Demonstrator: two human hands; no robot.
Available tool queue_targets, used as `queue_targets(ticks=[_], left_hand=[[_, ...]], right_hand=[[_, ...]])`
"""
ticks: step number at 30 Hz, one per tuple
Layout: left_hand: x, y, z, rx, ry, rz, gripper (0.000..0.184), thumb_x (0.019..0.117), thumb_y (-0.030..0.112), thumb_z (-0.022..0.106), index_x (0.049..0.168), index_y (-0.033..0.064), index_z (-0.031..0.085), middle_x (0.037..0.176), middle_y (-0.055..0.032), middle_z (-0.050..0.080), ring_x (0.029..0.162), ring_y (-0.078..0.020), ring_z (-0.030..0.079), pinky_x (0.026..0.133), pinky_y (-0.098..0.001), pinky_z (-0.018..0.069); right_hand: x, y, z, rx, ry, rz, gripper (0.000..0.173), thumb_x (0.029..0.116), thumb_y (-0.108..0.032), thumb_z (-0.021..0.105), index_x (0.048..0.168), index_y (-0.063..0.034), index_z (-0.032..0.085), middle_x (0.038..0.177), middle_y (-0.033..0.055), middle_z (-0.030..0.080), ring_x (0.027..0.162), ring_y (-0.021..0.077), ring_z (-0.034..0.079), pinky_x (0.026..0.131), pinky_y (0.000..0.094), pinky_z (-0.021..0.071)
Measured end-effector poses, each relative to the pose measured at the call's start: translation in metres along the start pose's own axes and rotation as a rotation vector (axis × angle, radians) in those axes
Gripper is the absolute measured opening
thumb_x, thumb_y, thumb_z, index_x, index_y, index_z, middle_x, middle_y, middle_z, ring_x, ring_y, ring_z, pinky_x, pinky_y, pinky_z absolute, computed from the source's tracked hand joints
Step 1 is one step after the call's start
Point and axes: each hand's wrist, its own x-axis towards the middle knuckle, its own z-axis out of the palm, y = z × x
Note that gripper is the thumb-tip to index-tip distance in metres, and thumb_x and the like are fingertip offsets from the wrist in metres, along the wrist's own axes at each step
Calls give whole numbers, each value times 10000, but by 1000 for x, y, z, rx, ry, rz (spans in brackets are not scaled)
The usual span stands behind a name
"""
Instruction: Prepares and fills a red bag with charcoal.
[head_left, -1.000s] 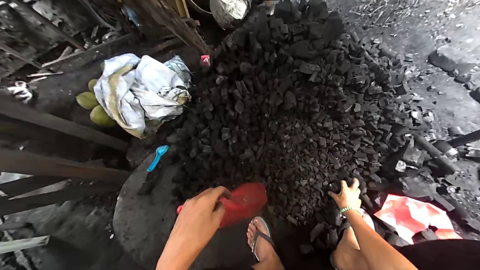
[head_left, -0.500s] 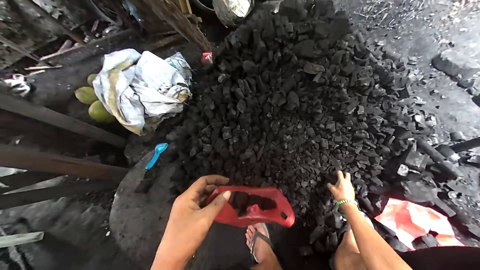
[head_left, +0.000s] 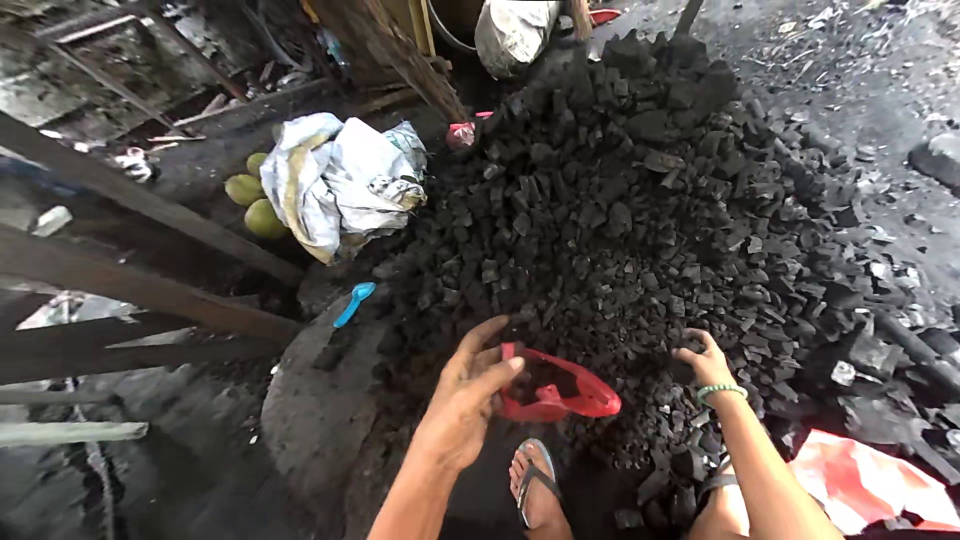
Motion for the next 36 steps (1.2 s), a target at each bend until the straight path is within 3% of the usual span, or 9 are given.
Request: queue_targets(ticks=[3,7,10,14,22,25,28,31,36], left_hand=[[0,-5,8,39,-101,30,657,897,112,597,1522,150,396,1133,-102,669,822,-148,664,695,-293,562],[1,-10,17,11,-186,30,624,923,152,574,1521,167,393,1057,-68,658,738,-100,625,652,-250,540],[-1,-11,26,-33,-213,-8,577,953,166,556,1509,176,402,1030,-67,646,746,-114,615,659,-274,532],[-4,-11,32,-89,-262,-14,503,981,153,512,1477,146,432,972,-55,629,696,-98,605,636,-252,534],[2,-13,13,-55,-349,-18,369,1026,252,443,1371,145,517,896,-6,633,638,-60,596,553,-209,507],[5,-5,-2,302,-349,8,315,1039,144,549,1340,52,545,871,-50,634,650,-89,553,598,-247,479],[11,-11,-19,1011,-399,-16,553,936,203,754,1419,38,538,1180,-263,664,1045,-393,664,939,-579,519],[8,-27,-14,1486,-375,-180,750,856,249,834,1498,86,480,1432,-313,482,1214,-483,573,975,-653,481],[4,1,12,1619,-542,-249,306,1021,215,615,1102,-71,683,1181,-273,662,1145,-430,624,944,-631,475]], right_hand=[[-41,-57,14,362,-282,-128,502,903,4,567,1383,-108,471,1080,80,632,845,153,656,721,364,584],[-87,-125,30,305,-892,-375,436,715,-183,772,1130,-221,645,1052,-19,727,807,99,699,674,298,604],[-110,-138,62,-288,-1002,-532,406,810,-33,727,1211,-79,677,1192,118,650,1002,221,649,853,410,561],[-137,-97,101,-1077,-797,-558,457,978,4,591,1423,-100,598,1591,267,352,1372,520,445,1049,662,444],[-142,-114,46,-1066,-1113,-577,461,1061,-329,558,1496,-175,548,1645,196,325,1480,393,383,1168,604,335],[-168,-122,27,-1422,-1066,-622,554,1008,-449,628,1353,-16,630,1362,282,605,1274,481,570,1068,666,417],[-185,-114,11,-1581,-1010,-804,289,975,-34,631,1237,88,639,1185,301,679,1221,484,602,1145,625,344],[-200,-115,4,-1466,-867,-1148,234,908,142,579,1116,93,676,1017,263,719,1077,462,678,1101,669,378],[-218,-141,15,-995,-468,-1832,75,865,-14,676,879,-81,705,666,52,647,676,248,694,873,523,581]])
